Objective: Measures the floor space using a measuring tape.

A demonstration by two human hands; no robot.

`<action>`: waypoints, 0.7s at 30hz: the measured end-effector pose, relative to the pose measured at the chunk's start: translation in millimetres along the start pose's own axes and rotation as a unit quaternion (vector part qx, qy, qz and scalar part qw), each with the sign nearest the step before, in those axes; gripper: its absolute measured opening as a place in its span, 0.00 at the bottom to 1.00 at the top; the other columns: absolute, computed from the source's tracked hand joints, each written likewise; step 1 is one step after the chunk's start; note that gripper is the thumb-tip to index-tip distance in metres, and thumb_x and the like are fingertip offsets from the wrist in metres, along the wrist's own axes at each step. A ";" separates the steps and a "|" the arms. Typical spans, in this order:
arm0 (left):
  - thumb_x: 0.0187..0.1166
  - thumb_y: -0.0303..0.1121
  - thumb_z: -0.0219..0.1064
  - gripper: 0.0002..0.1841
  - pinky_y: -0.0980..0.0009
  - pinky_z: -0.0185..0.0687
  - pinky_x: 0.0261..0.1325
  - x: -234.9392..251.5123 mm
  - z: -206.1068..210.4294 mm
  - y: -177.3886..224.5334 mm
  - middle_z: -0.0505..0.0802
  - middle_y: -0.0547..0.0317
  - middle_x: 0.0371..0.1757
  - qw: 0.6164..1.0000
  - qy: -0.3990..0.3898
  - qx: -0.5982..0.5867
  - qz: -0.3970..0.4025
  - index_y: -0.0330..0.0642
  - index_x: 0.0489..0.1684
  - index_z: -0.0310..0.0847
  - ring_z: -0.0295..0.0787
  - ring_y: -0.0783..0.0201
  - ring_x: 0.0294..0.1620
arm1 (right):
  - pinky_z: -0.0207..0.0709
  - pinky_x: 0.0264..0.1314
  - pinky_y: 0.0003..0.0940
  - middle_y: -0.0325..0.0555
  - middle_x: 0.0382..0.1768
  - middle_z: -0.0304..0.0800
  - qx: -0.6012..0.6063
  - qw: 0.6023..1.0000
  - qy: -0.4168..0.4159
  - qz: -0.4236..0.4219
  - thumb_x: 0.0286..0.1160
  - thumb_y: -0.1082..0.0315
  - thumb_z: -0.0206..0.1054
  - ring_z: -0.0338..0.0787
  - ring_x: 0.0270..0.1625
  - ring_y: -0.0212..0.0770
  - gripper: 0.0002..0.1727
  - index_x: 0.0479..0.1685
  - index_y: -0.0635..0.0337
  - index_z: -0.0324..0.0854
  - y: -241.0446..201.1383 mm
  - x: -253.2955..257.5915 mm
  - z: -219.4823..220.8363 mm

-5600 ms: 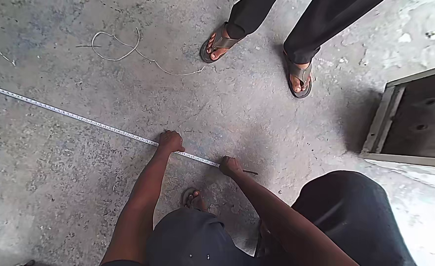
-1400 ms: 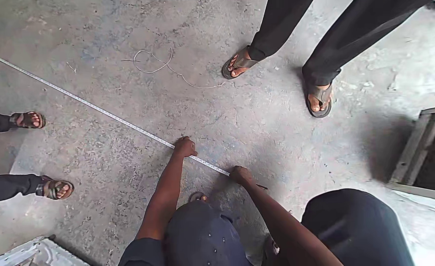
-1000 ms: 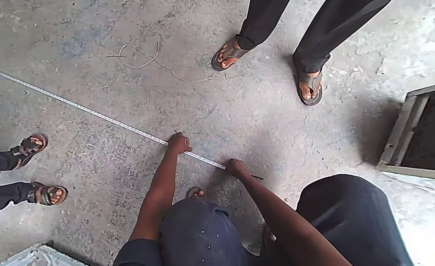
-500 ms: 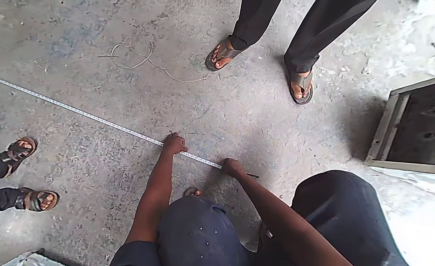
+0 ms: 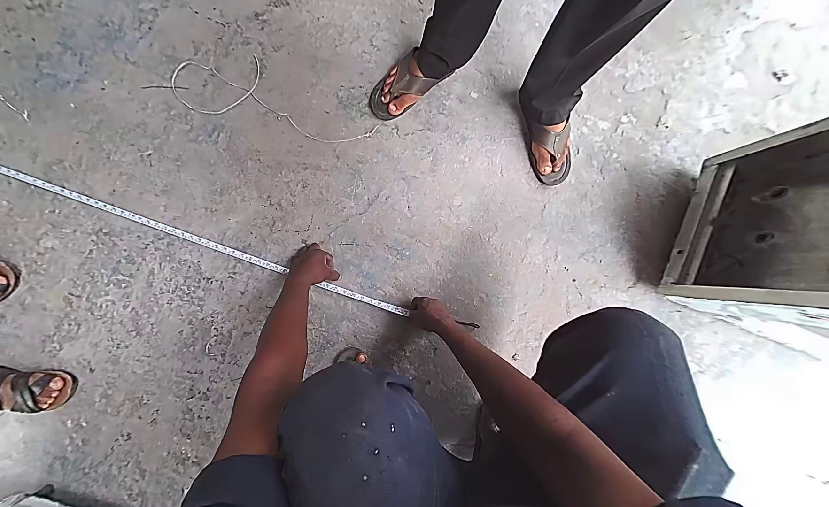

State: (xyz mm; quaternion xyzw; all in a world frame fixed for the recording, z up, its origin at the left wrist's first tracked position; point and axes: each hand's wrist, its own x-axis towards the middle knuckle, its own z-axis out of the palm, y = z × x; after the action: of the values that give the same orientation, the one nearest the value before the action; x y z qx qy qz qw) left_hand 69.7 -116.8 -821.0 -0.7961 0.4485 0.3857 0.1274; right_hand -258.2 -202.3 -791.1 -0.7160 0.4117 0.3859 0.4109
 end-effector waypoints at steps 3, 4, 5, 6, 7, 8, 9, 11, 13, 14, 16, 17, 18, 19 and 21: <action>0.58 0.60 0.83 0.20 0.32 0.78 0.60 1.1 -6.4 -0.6 0.87 0.50 0.59 1.000 0.001 0.001 -0.003 0.55 0.33 0.92 0.80 0.43 0.68 | 0.77 0.66 0.66 0.58 0.61 0.89 0.005 1.000 0.013 -0.006 0.80 0.55 0.60 0.87 0.68 0.59 0.19 0.59 0.57 0.85 6.7 1.9 -1.2; 0.58 0.60 0.83 0.20 0.32 0.78 0.60 -0.8 -5.0 -0.1 0.87 0.50 0.59 1.000 -0.001 0.000 -0.004 0.55 0.34 0.93 0.80 0.43 0.68 | 0.77 0.65 0.65 0.58 0.60 0.89 0.011 1.000 0.012 -0.007 0.80 0.55 0.60 0.87 0.68 0.59 0.19 0.58 0.57 0.85 9.6 0.4 0.3; 0.57 0.60 0.83 0.20 0.32 0.79 0.60 -1.3 -3.8 -0.3 0.88 0.50 0.59 1.000 0.001 0.000 -0.004 0.55 0.33 0.93 0.80 0.43 0.68 | 0.77 0.65 0.65 0.58 0.60 0.89 0.016 1.000 0.010 -0.008 0.79 0.55 0.61 0.87 0.67 0.58 0.19 0.58 0.57 0.85 11.1 -0.8 -0.1; 0.57 0.60 0.83 0.20 0.33 0.79 0.60 -0.2 -4.5 -0.8 0.88 0.51 0.59 1.000 0.003 0.001 -0.002 0.55 0.33 0.93 0.81 0.43 0.67 | 0.77 0.66 0.65 0.58 0.60 0.90 0.020 1.000 0.009 -0.010 0.79 0.55 0.61 0.87 0.67 0.58 0.19 0.58 0.57 0.85 11.3 -0.7 -2.6; 0.57 0.60 0.83 0.20 0.33 0.79 0.59 0.2 -5.0 -0.9 0.88 0.51 0.58 1.000 0.003 -0.001 -0.002 0.55 0.33 0.92 0.81 0.43 0.67 | 0.77 0.66 0.64 0.58 0.60 0.90 0.023 1.000 0.007 -0.011 0.80 0.55 0.61 0.87 0.67 0.58 0.19 0.58 0.57 0.85 10.9 -1.1 -4.7; 0.57 0.60 0.83 0.20 0.33 0.79 0.59 -0.1 -4.7 -0.6 0.88 0.51 0.58 1.000 0.001 0.001 -0.003 0.56 0.33 0.93 0.81 0.44 0.67 | 0.77 0.66 0.64 0.57 0.59 0.90 0.025 1.000 0.007 -0.013 0.80 0.54 0.61 0.87 0.67 0.58 0.19 0.57 0.56 0.85 10.8 -1.9 -5.0; 0.57 0.60 0.83 0.20 0.33 0.79 0.60 0.4 -6.0 -0.4 0.88 0.52 0.59 1.000 -0.001 0.005 -0.005 0.56 0.34 0.93 0.80 0.44 0.68 | 0.77 0.65 0.64 0.57 0.59 0.90 0.028 0.999 0.009 -0.017 0.80 0.53 0.61 0.87 0.67 0.58 0.19 0.57 0.56 0.85 10.2 -1.2 -6.4; 0.57 0.61 0.82 0.21 0.32 0.78 0.60 1.1 -5.4 -0.5 0.88 0.51 0.60 1.000 -0.003 0.008 -0.006 0.57 0.35 0.93 0.80 0.43 0.69 | 0.77 0.65 0.65 0.57 0.59 0.90 0.032 0.999 0.009 -0.022 0.80 0.54 0.61 0.87 0.66 0.58 0.19 0.57 0.56 0.86 10.3 -0.3 -6.4; 0.56 0.62 0.82 0.21 0.31 0.78 0.61 1.8 -4.2 -1.2 0.88 0.52 0.60 1.000 -0.002 0.009 -0.006 0.57 0.35 0.93 0.79 0.43 0.69 | 0.77 0.65 0.64 0.56 0.58 0.90 0.024 0.999 0.008 -0.027 0.80 0.53 0.61 0.87 0.66 0.57 0.19 0.57 0.55 0.85 10.4 1.6 -5.2; 0.56 0.61 0.82 0.21 0.31 0.77 0.61 0.8 -4.3 -1.0 0.88 0.51 0.60 1.000 -0.003 0.007 -0.007 0.57 0.34 0.93 0.79 0.43 0.70 | 0.77 0.65 0.64 0.56 0.59 0.90 0.020 0.999 0.004 -0.028 0.80 0.52 0.61 0.87 0.67 0.57 0.19 0.58 0.55 0.85 10.1 2.1 -4.0; 0.56 0.62 0.82 0.21 0.31 0.76 0.61 0.8 -5.4 0.1 0.88 0.51 0.60 1.000 -0.001 0.013 -0.009 0.57 0.34 0.92 0.79 0.42 0.69 | 0.77 0.67 0.64 0.56 0.60 0.90 0.019 0.999 -0.002 -0.028 0.82 0.51 0.60 0.87 0.68 0.57 0.20 0.60 0.55 0.85 8.2 1.4 -4.2; 0.56 0.62 0.81 0.21 0.31 0.76 0.60 0.9 -5.7 0.6 0.88 0.52 0.60 1.000 -0.001 0.016 -0.011 0.58 0.34 0.92 0.79 0.43 0.69 | 0.76 0.67 0.64 0.57 0.60 0.90 0.021 0.999 -0.005 -0.028 0.83 0.51 0.60 0.86 0.68 0.57 0.20 0.61 0.55 0.85 6.8 0.0 -4.7; 0.56 0.62 0.81 0.21 0.31 0.75 0.61 0.3 -5.4 0.4 0.88 0.53 0.59 1.000 -0.001 0.018 -0.015 0.58 0.34 0.92 0.79 0.43 0.69 | 0.76 0.67 0.64 0.57 0.60 0.90 0.023 0.999 -0.008 -0.028 0.83 0.51 0.60 0.86 0.68 0.57 0.20 0.61 0.55 0.84 5.5 -1.4 -4.6; 0.56 0.62 0.82 0.21 0.31 0.75 0.61 0.0 -4.9 0.0 0.88 0.53 0.60 1.000 -0.002 0.020 -0.019 0.59 0.34 0.92 0.79 0.44 0.69 | 0.76 0.67 0.64 0.57 0.60 0.90 0.024 0.999 -0.010 -0.029 0.83 0.51 0.60 0.87 0.68 0.57 0.20 0.61 0.55 0.84 4.8 -2.2 -3.9; 0.55 0.62 0.82 0.21 0.30 0.74 0.62 0.2 -6.4 0.1 0.88 0.54 0.59 1.000 0.003 0.020 -0.021 0.59 0.35 0.92 0.79 0.45 0.69 | 0.77 0.66 0.65 0.56 0.60 0.90 0.026 0.999 -0.009 -0.031 0.82 0.51 0.61 0.87 0.67 0.58 0.20 0.60 0.54 0.85 3.7 -1.6 -4.2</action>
State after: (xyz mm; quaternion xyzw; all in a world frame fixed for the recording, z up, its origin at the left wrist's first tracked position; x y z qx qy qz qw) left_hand 72.9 -120.5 -816.9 -0.8041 0.4393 0.3714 0.1496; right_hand -261.2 -206.9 -789.1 -0.7137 0.3956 0.3689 0.4450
